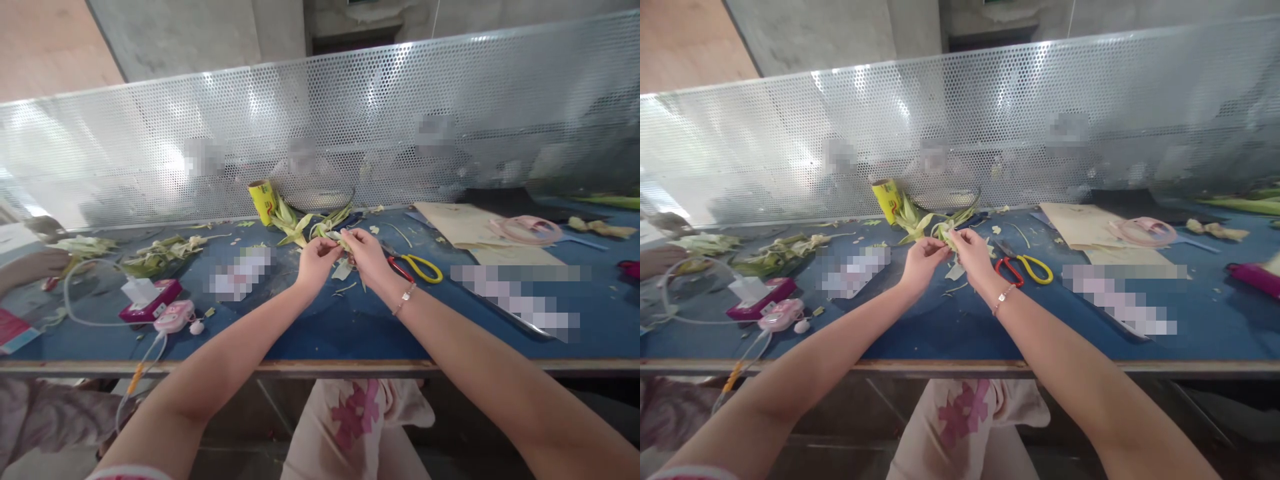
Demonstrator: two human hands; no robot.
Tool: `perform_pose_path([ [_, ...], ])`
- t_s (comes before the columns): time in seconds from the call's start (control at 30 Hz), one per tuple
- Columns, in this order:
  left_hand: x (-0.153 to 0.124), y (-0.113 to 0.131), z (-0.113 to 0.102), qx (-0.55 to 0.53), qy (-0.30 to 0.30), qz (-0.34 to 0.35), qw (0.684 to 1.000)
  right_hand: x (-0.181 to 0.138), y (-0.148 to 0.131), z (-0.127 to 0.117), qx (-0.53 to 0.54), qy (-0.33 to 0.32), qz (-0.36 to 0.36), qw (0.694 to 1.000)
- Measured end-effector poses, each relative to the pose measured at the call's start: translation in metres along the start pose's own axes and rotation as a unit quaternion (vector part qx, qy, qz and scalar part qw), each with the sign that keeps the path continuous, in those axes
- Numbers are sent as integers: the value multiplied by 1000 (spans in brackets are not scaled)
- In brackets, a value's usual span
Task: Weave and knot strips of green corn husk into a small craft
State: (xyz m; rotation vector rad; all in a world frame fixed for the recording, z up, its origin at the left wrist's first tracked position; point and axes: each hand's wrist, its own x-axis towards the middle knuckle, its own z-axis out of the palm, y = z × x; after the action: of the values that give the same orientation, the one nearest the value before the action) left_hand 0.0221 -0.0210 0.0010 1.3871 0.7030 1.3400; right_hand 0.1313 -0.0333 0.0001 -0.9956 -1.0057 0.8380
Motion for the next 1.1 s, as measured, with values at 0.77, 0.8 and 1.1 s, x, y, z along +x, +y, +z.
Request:
perform_pose_path([
  [0.77,3,5,0,-13,8,-75,997,4,5,-5,-144,-40,-110,983],
  [0.8,3,5,0,-15,9,-73,997,5,5,-5,-141,-34,-110,983],
  [1.1,-2,11,1,-42,-53,-83,994,8,4,-8,-195,2,-170,966],
])
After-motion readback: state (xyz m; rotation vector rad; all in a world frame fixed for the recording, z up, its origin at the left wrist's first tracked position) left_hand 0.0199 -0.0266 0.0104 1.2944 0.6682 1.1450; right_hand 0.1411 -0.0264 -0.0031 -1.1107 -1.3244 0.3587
